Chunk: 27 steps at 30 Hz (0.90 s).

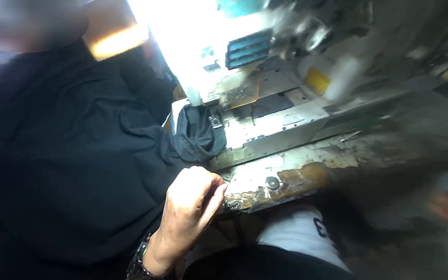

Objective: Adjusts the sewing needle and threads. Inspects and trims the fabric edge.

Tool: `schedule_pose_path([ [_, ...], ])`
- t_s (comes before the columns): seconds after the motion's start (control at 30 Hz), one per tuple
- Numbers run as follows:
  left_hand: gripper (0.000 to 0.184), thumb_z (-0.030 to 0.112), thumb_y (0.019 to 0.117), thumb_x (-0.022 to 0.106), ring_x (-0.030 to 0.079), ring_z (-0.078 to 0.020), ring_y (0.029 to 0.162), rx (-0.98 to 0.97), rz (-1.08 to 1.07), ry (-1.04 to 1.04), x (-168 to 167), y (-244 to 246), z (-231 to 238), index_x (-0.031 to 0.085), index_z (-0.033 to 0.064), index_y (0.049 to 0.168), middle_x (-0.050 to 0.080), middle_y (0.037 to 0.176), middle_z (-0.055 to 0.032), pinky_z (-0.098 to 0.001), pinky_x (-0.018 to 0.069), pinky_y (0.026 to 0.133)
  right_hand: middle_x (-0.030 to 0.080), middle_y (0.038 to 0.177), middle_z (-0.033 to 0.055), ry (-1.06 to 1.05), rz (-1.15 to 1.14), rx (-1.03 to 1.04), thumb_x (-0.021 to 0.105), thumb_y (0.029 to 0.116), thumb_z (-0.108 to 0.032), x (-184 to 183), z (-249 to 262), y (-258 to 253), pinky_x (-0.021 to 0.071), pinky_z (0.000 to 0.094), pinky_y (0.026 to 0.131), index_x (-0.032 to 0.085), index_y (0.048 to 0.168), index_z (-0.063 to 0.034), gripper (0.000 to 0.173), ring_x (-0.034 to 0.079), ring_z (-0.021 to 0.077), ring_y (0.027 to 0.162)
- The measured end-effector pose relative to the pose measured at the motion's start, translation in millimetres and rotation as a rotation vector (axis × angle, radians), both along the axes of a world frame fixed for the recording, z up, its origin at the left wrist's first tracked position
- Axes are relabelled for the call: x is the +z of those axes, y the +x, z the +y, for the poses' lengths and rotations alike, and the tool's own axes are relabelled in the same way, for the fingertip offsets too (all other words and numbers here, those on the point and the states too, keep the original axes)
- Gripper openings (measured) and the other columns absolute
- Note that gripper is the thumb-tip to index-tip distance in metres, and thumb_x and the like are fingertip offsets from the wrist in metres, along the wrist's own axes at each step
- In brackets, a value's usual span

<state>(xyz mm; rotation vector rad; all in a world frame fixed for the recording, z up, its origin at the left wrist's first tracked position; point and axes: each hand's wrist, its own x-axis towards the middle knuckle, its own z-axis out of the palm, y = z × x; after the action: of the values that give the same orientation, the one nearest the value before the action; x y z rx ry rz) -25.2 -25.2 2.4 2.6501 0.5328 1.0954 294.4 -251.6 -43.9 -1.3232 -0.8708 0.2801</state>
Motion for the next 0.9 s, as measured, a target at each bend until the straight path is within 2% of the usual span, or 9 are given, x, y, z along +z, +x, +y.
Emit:
schedule_pose_path([
  [0.07,0.016,0.018,0.0976,0.062,0.062,-0.0085,0.082,-0.001,-0.01,-0.001,-3,6,-2,0.072,0.0068,0.091,0.069,0.083,-0.004,-0.0214,0.0473,0.076,0.066,0.09,-0.0237,0.011,0.1,0.29,0.042,0.1047,-0.058,17,20,-47,0.0416,0.0089,0.056,0.066,0.131,-0.0327,0.044,0.051,-0.0124,0.064],
  [0.13,0.016,0.018,0.0974,0.063,0.063,-0.0088,0.083,-0.011,-0.037,-0.02,-4,9,-5,0.072,0.006,0.091,0.069,0.084,-0.0047,-0.0213,0.0479,0.077,0.069,0.106,-0.0194,-0.022,0.232,0.606,0.045,0.1069,-0.048,18,41,-89,0.042,0.0066,0.057,0.068,0.133,-0.027,0.041,0.051,-0.014,0.068],
  [0.23,0.014,0.016,0.0969,0.064,0.063,-0.0079,0.084,-0.038,-0.086,-0.039,-6,12,-11,0.072,0.0051,0.091,0.069,0.085,-0.0046,-0.0208,0.0484,0.078,0.065,0.093,-0.0098,-0.086,0.784,0.961,0.052,0.1068,-0.034,10,74,-131,0.0399,0.0085,0.049,0.07,0.122,-0.014,0.031,0.047,-0.0086,0.057],
  [0.33,0.014,0.016,0.0972,0.065,0.062,-0.008,0.085,-0.062,-0.111,-0.05,-8,13,-17,0.071,0.0053,0.091,0.069,0.084,-0.0038,-0.0211,0.0476,0.079,0.066,0.085,-0.0017,-0.116,1.134,1.036,0.057,0.103,-0.025,3,97,-143,0.0413,0.0116,0.046,0.069,0.111,-0.0112,0.02,0.049,-0.0031,0.051],
  [0.5,0.013,0.015,0.0965,0.065,0.062,-0.0082,0.085,-0.062,-0.108,-0.049,-11,13,-18,0.071,0.0054,0.09,0.069,0.084,-0.0032,-0.0213,0.0477,0.079,0.063,0.081,0.0,-0.05,1.154,0.981,0.056,0.1015,-0.018,7,110,-147,0.0408,0.0128,0.044,0.066,0.106,-0.0117,0.012,0.048,-0.0012,0.05],
  [0.63,0.014,0.015,0.0973,0.064,0.062,-0.0074,0.085,-0.068,-0.142,-0.073,-13,15,-15,0.07,0.0051,0.09,0.069,0.084,-0.0032,-0.0201,0.0473,0.079,0.065,0.08,-0.0013,0.013,0.882,0.755,0.056,0.1029,-0.014,7,113,-146,0.0368,0.011,0.042,0.07,0.103,-0.009,0.015,0.045,-0.004,0.048],
  [0.77,0.013,0.013,0.0969,0.064,0.061,-0.0055,0.084,-0.049,-0.203,-0.115,-16,18,-12,0.069,0.004,0.089,0.068,0.084,-0.0034,-0.0174,0.0484,0.077,0.068,0.092,-0.0019,0.03,-0.122,0.183,0.063,0.0979,-0.015,-25,134,-120,0.0484,0.0084,0.062,0.071,0.109,-0.0029,0.018,0.057,-0.0053,0.068],
  [0.83,0.013,0.012,0.097,0.063,0.06,-0.0042,0.081,-0.041,-0.228,-0.135,-19,20,-10,0.069,0.0036,0.089,0.067,0.082,-0.0027,-0.016,0.0486,0.074,0.071,0.092,0.009,-0.117,-0.682,-0.117,0.065,0.0934,-0.033,-38,144,-102,0.0544,0.028,0.071,0.077,0.107,-0.0083,0.031,0.067,0.0144,0.08],
  [0.9,0.015,0.013,0.0976,0.061,0.059,-0.0043,0.079,-0.073,-0.218,-0.171,-21,23,-14,0.069,0.0028,0.089,0.064,0.081,-0.0031,-0.0156,0.0486,0.073,0.069,0.104,0.0146,-0.038,-0.848,-0.124,0.065,0.0954,-0.036,-32,146,-97,0.0474,0.0469,0.092,0.075,0.119,-0.0154,0.033,0.064,0.0303,0.1],
])
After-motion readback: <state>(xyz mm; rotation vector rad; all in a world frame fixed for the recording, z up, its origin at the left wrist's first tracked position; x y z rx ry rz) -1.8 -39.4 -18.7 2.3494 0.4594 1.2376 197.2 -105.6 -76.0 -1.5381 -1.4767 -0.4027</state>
